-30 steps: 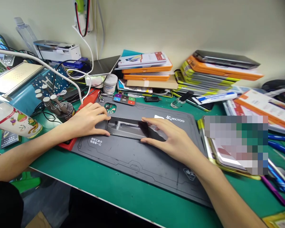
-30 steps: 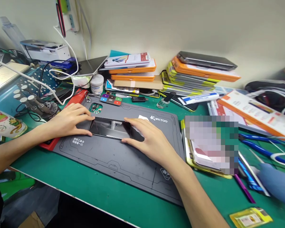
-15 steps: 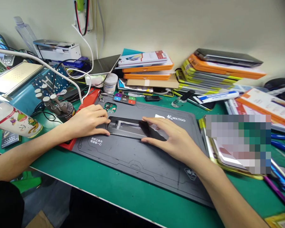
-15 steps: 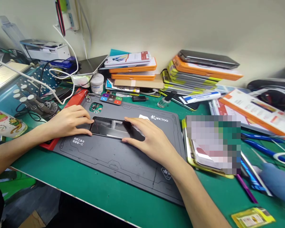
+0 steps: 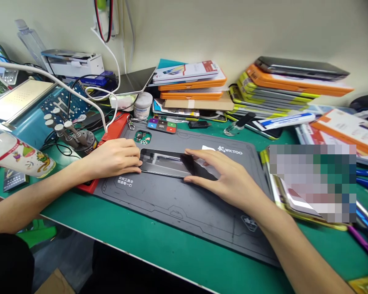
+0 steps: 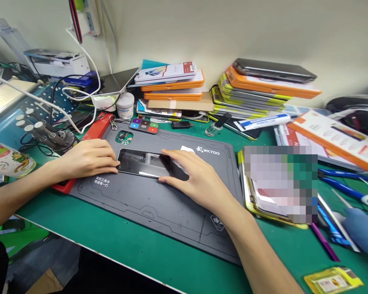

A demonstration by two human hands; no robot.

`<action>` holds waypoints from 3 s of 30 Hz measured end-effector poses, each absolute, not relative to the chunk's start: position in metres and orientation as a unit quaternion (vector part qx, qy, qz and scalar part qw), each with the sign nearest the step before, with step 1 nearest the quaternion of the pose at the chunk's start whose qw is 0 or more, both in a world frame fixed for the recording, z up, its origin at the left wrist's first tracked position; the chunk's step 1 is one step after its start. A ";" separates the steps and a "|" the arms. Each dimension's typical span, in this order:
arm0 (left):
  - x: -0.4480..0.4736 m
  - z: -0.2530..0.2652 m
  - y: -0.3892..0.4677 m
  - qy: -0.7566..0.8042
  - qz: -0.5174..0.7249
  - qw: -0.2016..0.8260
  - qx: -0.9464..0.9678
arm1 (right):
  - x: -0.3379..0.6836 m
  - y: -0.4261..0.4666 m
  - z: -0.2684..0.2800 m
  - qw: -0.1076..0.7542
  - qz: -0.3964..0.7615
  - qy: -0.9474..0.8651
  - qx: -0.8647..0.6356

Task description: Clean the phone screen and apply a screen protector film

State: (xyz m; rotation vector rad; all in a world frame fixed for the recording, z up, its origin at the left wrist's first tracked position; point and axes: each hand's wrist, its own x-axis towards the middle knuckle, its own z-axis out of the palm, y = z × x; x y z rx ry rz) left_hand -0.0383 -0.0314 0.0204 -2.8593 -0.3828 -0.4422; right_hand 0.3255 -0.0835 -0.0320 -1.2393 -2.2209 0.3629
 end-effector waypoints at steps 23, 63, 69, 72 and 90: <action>-0.034 0.027 -0.038 -0.104 -0.201 0.124 -0.966 | 0.324 -0.084 -0.031 0.283 0.136 -0.825 -0.470; -0.043 0.013 -0.031 -0.328 -0.112 -0.114 -0.931 | 0.323 -0.083 -0.025 0.264 0.187 -0.819 -0.474; -0.043 0.013 -0.031 -0.336 -0.111 -0.113 -0.928 | 0.324 -0.082 -0.027 0.267 0.176 -0.824 -0.467; -0.043 0.014 -0.031 -0.346 -0.109 -0.117 -0.925 | 0.323 -0.082 -0.025 0.265 0.181 -0.826 -0.464; -0.045 0.017 -0.028 -0.367 -0.110 -0.116 -0.916 | 0.319 -0.077 -0.022 0.258 0.185 -0.831 -0.457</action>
